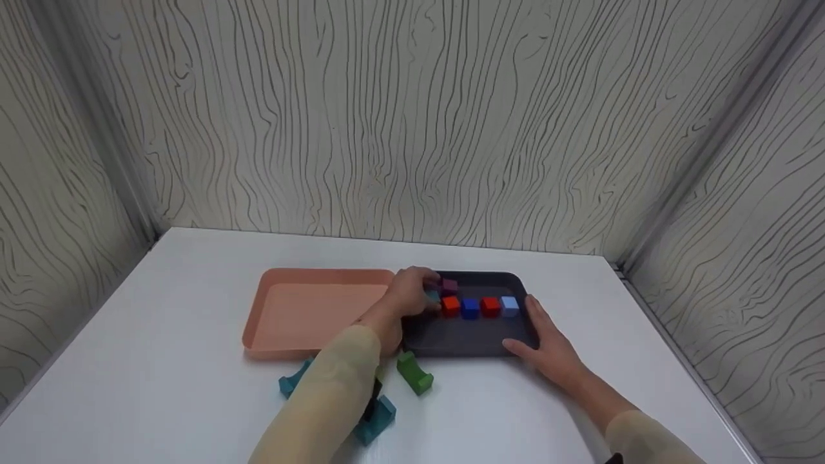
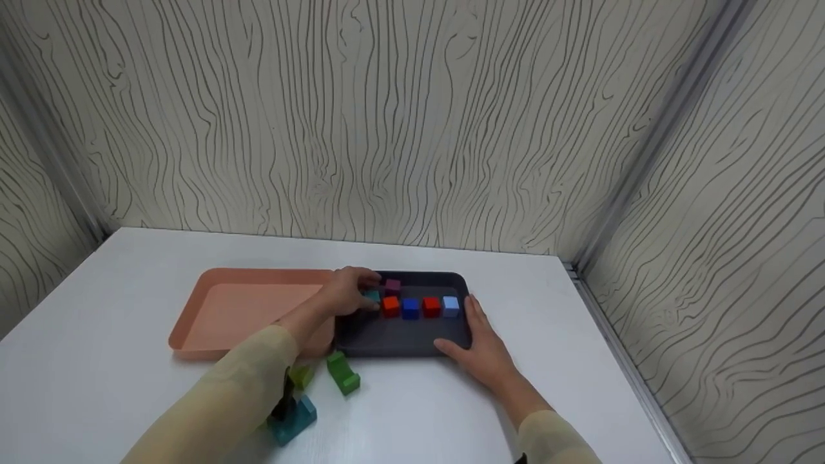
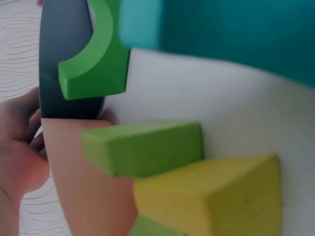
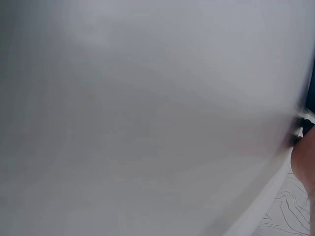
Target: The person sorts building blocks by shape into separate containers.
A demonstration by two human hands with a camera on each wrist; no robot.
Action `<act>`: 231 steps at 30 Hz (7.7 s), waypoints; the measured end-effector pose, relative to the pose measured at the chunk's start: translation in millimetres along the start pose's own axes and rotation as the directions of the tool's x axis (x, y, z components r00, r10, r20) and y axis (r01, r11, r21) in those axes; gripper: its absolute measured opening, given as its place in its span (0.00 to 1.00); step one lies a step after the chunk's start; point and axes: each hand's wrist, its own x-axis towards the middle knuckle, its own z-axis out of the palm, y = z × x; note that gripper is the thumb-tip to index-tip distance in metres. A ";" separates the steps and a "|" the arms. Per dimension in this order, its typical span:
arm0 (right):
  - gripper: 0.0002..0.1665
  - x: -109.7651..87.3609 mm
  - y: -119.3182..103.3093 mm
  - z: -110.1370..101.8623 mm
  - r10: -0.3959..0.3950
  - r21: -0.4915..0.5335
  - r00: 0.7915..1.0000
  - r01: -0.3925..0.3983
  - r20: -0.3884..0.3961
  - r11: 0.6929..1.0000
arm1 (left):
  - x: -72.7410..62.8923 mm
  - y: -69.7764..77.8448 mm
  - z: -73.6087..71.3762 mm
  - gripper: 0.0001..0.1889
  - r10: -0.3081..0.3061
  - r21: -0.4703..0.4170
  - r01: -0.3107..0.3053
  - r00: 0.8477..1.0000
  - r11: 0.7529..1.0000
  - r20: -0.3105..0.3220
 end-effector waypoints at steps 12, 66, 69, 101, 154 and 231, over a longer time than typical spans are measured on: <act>0.66 1.8 0.5 -3.7 -0.001 -0.022 1.000 0.002 0.022 1.000 | -33.6 9.5 -56.3 0.34 0.165 -0.026 -0.165 0.986 0.986 -0.010; 0.68 8.0 2.6 -6.9 -0.035 -0.029 0.998 0.036 0.051 0.999 | -197.7 -143.2 -155.4 0.61 -0.100 0.179 0.156 0.953 0.971 -0.285; 0.67 8.1 4.1 -6.7 -0.042 -0.027 0.998 0.044 0.047 0.999 | -197.5 -152.8 -149.7 0.61 -0.076 0.251 0.153 0.953 0.956 -0.292; 0.61 -20.0 -16.7 -14.1 -0.102 -0.035 0.991 0.099 -0.087 0.994 | -192.6 -168.8 -136.4 0.60 -0.072 0.391 0.186 0.955 0.901 -0.287; 0.41 -73.4 -154.5 93.2 0.006 0.249 0.999 -0.019 0.052 0.968 | -194.1 -169.1 -133.2 0.61 -0.091 0.359 0.191 0.956 0.914 -0.278; 0.29 13.9 -225.1 78.6 -0.245 0.434 0.969 0.231 -0.024 0.871 | -188.7 -168.9 -120.9 0.60 -0.080 0.323 0.184 0.947 0.928 -0.310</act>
